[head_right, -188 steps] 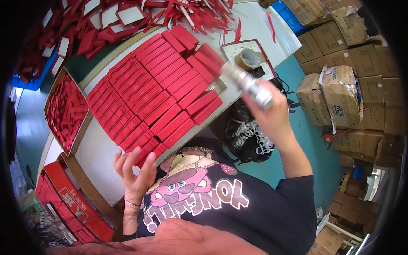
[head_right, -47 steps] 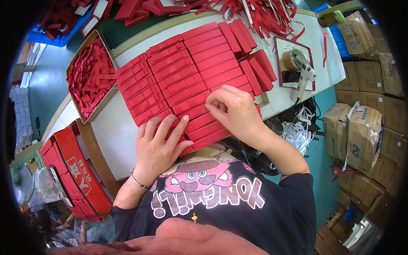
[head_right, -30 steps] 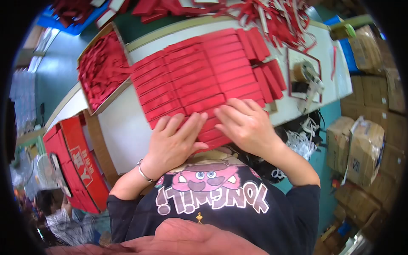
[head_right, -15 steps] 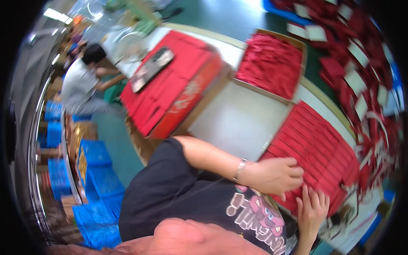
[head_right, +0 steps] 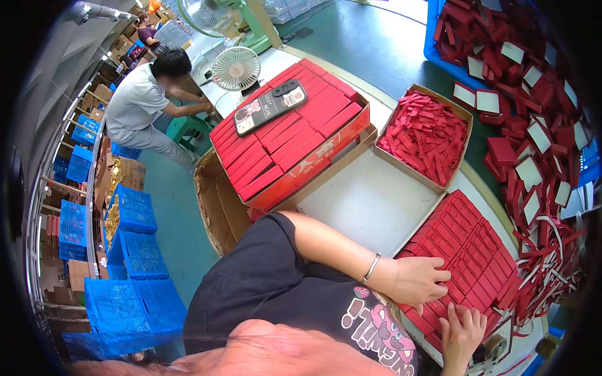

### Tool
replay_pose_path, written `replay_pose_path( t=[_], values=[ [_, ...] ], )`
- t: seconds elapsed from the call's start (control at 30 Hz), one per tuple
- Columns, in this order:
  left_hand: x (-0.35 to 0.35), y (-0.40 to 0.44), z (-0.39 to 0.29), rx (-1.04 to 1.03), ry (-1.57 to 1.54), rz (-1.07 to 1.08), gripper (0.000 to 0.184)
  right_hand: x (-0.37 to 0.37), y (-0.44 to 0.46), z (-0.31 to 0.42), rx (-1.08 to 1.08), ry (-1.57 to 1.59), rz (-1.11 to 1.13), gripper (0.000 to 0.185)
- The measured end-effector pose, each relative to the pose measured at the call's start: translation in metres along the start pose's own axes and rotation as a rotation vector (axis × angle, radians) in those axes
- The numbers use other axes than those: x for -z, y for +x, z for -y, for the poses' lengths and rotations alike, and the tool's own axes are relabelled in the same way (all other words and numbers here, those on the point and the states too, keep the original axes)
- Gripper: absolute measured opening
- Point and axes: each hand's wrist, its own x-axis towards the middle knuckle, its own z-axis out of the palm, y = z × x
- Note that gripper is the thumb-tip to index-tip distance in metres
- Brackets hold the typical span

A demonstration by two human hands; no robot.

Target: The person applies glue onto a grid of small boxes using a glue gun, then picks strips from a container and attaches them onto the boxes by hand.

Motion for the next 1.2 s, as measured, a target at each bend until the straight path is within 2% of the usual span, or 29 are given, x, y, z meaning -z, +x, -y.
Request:
replay_pose_path(
  t=[0.13,0.23,0.3,0.37,0.43,0.5,0.67,0.77,0.87,0.97,1.07,1.13,1.17,1.2],
  values=[
    [0.001,-0.002,0.001,0.018,-0.067,-0.04,0.051,-0.001,-0.006,-0.002,-0.057,0.062,0.001,0.035],
    [0.0,0.004,0.026,0.086,-0.293,-0.274,0.039,-0.006,-0.009,-0.001,-0.124,0.156,-0.021,0.034],
    [-0.018,0.014,0.074,0.197,-0.325,-0.508,0.034,-0.006,-0.011,0.003,-0.164,0.201,-0.035,0.034],
    [-0.03,0.012,0.13,0.607,-0.113,-0.215,0.035,-0.004,-0.009,0.008,-0.165,0.168,-0.08,0.032],
    [-0.039,-0.002,0.167,0.697,-0.059,-0.267,0.031,-0.002,-0.009,0.013,-0.181,0.161,-0.121,0.031],
    [-0.044,-0.009,0.187,0.811,-0.181,-0.08,0.032,0.0,-0.013,0.017,-0.221,0.184,-0.154,0.03],
    [-0.044,-0.015,0.2,0.862,-0.177,0.058,0.024,0.0,-0.022,0.022,-0.229,0.262,-0.147,0.025],
    [-0.041,-0.016,0.215,0.901,-0.339,0.148,0.016,-0.001,-0.021,0.023,-0.202,0.275,-0.161,0.023],
    [-0.064,-0.022,0.229,0.745,-0.074,0.042,0.011,0.004,-0.019,0.025,-0.2,0.263,-0.168,0.022],
    [-0.051,-0.023,0.22,0.802,-0.013,-0.01,0.007,0.009,-0.015,0.029,-0.195,0.236,-0.199,0.021],
    [0.002,-0.026,0.193,0.664,0.174,-0.322,0.009,0.011,-0.009,0.032,-0.171,0.207,-0.276,0.02],
    [0.025,-0.026,0.175,0.595,-0.098,-0.555,0.008,0.016,-0.004,0.041,-0.215,0.221,-0.321,0.019],
    [0.037,-0.026,0.159,0.631,-0.267,-0.593,0.009,0.023,0.004,0.049,-0.276,0.237,-0.333,0.019],
    [0.053,-0.023,0.137,0.773,-0.751,-0.559,0.012,0.028,0.013,0.054,-0.295,0.273,-0.368,0.02]
  ],
)
